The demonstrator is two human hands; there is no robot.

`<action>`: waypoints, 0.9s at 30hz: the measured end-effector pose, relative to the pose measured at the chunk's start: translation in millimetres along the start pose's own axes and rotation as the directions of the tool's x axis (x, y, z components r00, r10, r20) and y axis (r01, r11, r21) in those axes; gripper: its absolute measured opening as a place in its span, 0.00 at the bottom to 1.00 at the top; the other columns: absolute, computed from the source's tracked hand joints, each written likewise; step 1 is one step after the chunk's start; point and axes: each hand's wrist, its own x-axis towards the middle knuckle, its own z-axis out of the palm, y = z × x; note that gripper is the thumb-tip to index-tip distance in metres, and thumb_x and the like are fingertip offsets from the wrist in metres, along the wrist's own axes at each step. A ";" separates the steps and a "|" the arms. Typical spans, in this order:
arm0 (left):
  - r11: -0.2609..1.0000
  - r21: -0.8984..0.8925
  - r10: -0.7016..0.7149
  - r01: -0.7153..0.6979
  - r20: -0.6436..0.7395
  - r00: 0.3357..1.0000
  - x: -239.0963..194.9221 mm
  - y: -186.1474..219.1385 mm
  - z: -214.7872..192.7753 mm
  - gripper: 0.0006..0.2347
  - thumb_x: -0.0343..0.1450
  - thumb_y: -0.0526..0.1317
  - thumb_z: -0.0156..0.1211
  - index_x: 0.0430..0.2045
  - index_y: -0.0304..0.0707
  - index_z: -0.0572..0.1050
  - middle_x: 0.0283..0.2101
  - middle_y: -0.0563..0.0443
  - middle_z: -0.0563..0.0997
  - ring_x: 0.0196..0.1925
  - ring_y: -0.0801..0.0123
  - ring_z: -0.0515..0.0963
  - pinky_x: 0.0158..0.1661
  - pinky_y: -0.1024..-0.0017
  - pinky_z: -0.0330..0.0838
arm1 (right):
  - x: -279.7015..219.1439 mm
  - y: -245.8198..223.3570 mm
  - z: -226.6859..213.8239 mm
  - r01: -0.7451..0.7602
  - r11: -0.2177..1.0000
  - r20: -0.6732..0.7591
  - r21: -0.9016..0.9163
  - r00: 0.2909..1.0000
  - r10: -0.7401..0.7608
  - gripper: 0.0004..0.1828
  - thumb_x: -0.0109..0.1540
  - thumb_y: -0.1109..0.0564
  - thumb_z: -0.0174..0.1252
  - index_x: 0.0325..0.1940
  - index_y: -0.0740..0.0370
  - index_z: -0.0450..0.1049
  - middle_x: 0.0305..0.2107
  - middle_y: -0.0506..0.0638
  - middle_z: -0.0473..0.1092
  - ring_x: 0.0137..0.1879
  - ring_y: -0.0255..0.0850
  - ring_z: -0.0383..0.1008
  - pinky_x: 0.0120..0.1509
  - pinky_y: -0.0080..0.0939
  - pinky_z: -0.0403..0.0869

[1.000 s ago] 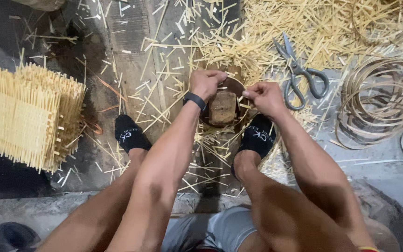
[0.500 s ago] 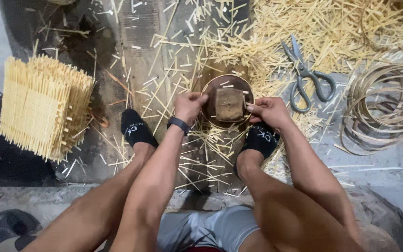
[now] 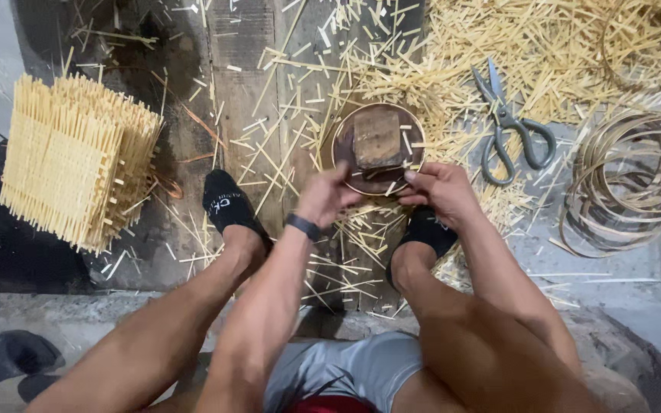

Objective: The person sits on the floor and uses shears to trim the edges of a woven bamboo mat placed over a wooden mold. They repeatedly lift the mat, trim excess strands, and reposition it, creating a circular woven piece.

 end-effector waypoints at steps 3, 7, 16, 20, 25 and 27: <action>0.998 0.055 -0.010 0.002 0.143 0.990 5.2 -34.1 -7.9 0.17 0.77 0.33 0.54 0.58 0.16 0.64 0.49 0.34 0.78 0.40 0.56 0.84 0.42 0.63 0.83 | 8.1 12.8 13.6 -0.025 0.997 -0.124 -0.067 0.992 0.017 0.07 0.64 0.64 0.58 0.42 0.75 0.76 0.32 0.59 0.77 0.34 0.45 0.82 0.37 0.39 0.83; 0.982 0.127 0.127 -0.137 0.081 0.989 26.0 -66.1 -12.8 0.12 0.76 0.35 0.54 0.49 0.18 0.71 0.43 0.38 0.80 0.34 0.57 0.82 0.36 0.66 0.84 | 18.7 33.2 20.0 0.030 0.995 -0.220 -0.091 0.974 -0.050 0.08 0.65 0.66 0.58 0.42 0.78 0.75 0.31 0.60 0.77 0.33 0.47 0.81 0.36 0.41 0.82; 0.262 0.677 0.550 -0.687 0.480 0.683 -24.5 20.2 -21.3 0.13 0.71 0.39 0.66 0.48 0.35 0.81 0.45 0.41 0.87 0.44 0.60 0.87 0.46 0.66 0.83 | -31.8 -27.7 33.6 0.176 0.981 0.095 -0.078 0.981 -0.169 0.38 0.56 0.50 0.66 0.65 0.65 0.61 0.48 0.55 0.72 0.51 0.42 0.79 0.49 0.42 0.83; -0.202 0.509 0.538 -0.837 0.772 0.340 -52.2 35.4 11.9 0.24 0.70 0.52 0.70 0.54 0.36 0.76 0.52 0.34 0.83 0.55 0.50 0.81 0.54 0.55 0.74 | -31.9 -21.1 58.9 0.205 0.957 -0.131 -0.206 0.963 -0.235 0.45 0.51 0.48 0.74 0.64 0.70 0.62 0.46 0.62 0.72 0.49 0.48 0.76 0.53 0.47 0.77; 0.029 0.668 0.535 -0.743 0.618 0.576 -60.0 33.4 58.4 0.23 0.78 0.55 0.53 0.61 0.39 0.72 0.50 0.38 0.83 0.49 0.54 0.85 0.47 0.61 0.80 | -25.9 1.4 67.1 0.294 0.684 -0.125 -0.667 0.862 -0.492 0.42 0.51 0.51 0.72 0.64 0.67 0.63 0.51 0.60 0.71 0.56 0.46 0.73 0.60 0.43 0.73; 0.005 0.587 0.611 -0.810 0.639 0.467 -62.0 32.2 64.2 0.20 0.80 0.53 0.51 0.57 0.38 0.76 0.47 0.37 0.84 0.47 0.54 0.87 0.46 0.63 0.81 | -25.2 4.0 69.2 0.300 0.652 -0.122 -0.697 0.845 -0.520 0.42 0.50 0.53 0.72 0.63 0.67 0.63 0.50 0.60 0.71 0.54 0.46 0.73 0.59 0.43 0.72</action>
